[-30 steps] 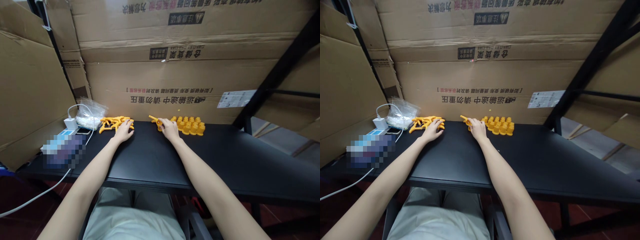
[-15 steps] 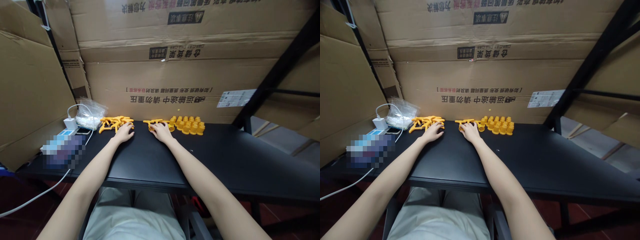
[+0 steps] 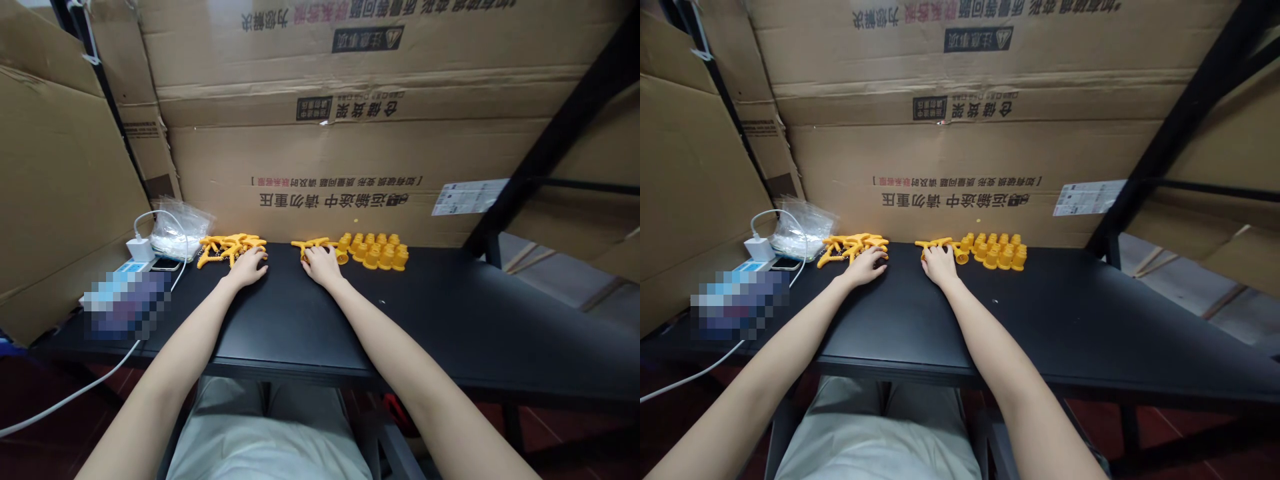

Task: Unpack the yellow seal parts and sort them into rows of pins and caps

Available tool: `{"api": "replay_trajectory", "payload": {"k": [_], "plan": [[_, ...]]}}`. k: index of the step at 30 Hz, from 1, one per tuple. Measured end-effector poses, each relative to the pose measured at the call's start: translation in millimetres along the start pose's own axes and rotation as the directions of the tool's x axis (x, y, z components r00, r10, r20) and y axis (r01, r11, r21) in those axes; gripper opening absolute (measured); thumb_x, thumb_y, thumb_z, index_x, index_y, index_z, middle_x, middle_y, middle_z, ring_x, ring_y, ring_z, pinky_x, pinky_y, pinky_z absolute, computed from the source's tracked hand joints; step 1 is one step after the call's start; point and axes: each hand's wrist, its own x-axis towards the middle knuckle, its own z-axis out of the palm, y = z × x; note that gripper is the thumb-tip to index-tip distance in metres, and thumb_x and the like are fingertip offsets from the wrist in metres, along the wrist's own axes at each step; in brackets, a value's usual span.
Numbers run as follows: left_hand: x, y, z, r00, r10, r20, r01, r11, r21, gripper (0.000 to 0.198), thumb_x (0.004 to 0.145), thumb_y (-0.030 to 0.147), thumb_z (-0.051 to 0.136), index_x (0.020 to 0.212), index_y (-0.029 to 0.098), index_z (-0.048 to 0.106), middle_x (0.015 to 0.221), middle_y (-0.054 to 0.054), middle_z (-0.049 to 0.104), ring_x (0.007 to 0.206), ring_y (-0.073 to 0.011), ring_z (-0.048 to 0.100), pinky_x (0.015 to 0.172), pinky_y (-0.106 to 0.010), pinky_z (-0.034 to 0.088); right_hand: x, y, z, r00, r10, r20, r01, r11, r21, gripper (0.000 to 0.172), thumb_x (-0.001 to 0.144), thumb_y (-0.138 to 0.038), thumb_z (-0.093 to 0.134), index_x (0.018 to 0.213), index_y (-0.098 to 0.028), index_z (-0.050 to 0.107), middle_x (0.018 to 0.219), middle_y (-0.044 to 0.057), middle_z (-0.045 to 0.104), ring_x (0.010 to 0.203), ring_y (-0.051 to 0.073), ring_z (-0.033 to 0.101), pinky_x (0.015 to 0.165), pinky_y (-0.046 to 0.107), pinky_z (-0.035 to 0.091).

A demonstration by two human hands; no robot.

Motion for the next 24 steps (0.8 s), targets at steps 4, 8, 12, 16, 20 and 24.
{"api": "replay_trajectory", "payload": {"k": [4, 8, 12, 16, 20, 24], "plan": [[0, 0, -0.5, 1.000, -0.003, 0.007, 0.003, 1.000, 0.000, 0.027, 0.081, 0.024, 0.056, 0.107, 0.017, 0.061, 0.125, -0.011, 0.056, 0.116, -0.0232, 0.054, 0.101, -0.039, 0.044, 0, 0, -1, 0.998, 0.064, 0.013, -0.064, 0.998, -0.008, 0.029, 0.089, -0.023, 0.043, 0.108, -0.012, 0.062, 0.112, 0.018, 0.063, 0.106, 0.030, 0.052, 0.093, 0.046, 0.031], [0, -1, -0.5, 1.000, -0.002, 0.008, 0.002, 1.000, -0.005, 0.026, 0.081, 0.024, 0.056, 0.106, 0.019, 0.061, 0.125, -0.009, 0.056, 0.117, -0.0223, 0.054, 0.101, -0.038, 0.044, -1, 4, 0, 0.994, 0.104, 0.016, -0.104, 0.994, 0.027, 0.030, 0.088, -0.023, 0.045, 0.110, -0.013, 0.062, 0.113, 0.016, 0.063, 0.108, 0.029, 0.052, 0.099, 0.050, 0.028], [0, -1, -0.7, 1.000, -0.003, 0.007, 0.003, 1.000, -0.014, 0.027, 0.081, 0.024, 0.057, 0.106, 0.018, 0.061, 0.125, -0.010, 0.056, 0.116, -0.0222, 0.054, 0.102, -0.038, 0.044, -2, 10, 4, 0.988, 0.153, 0.001, -0.152, 0.981, 0.122, 0.035, 0.087, -0.032, 0.049, 0.118, -0.017, 0.058, 0.123, 0.016, 0.059, 0.117, 0.032, 0.048, 0.102, 0.059, 0.025], [-1, 0, -1.2, 1.000, -0.010, 0.006, 0.010, 1.000, -0.014, 0.027, 0.081, 0.024, 0.057, 0.106, 0.018, 0.062, 0.125, -0.010, 0.056, 0.116, -0.0225, 0.054, 0.102, -0.039, 0.044, -3, 18, 11, 0.941, 0.335, 0.040, -0.336, 0.921, 0.198, 0.055, 0.087, -0.052, 0.046, 0.129, -0.017, 0.049, 0.141, 0.018, 0.044, 0.130, 0.035, 0.035, 0.101, 0.068, 0.022], [-1, 1, -1.8, 1.000, -0.012, 0.008, 0.012, 1.000, -0.017, 0.027, 0.081, 0.024, 0.057, 0.107, 0.019, 0.062, 0.125, -0.010, 0.056, 0.117, -0.0225, 0.054, 0.102, -0.039, 0.044, -2, 24, 16, 0.872, 0.452, 0.187, -0.484, 0.850, 0.206, 0.071, 0.084, -0.062, 0.045, 0.137, -0.015, 0.041, 0.151, 0.020, 0.029, 0.139, 0.039, 0.020, 0.101, 0.068, 0.023], [-1, 1, -2.4, 1.000, -0.002, 0.015, 0.003, 1.000, -0.009, 0.027, 0.081, 0.023, 0.056, 0.107, 0.017, 0.062, 0.124, -0.011, 0.056, 0.116, -0.0223, 0.054, 0.102, -0.038, 0.043, -1, 26, 20, 0.881, 0.428, 0.204, -0.469, 0.850, 0.241, 0.065, 0.086, -0.057, 0.044, 0.135, -0.015, 0.044, 0.148, 0.018, 0.034, 0.140, 0.037, 0.020, 0.104, 0.063, 0.025]]}}
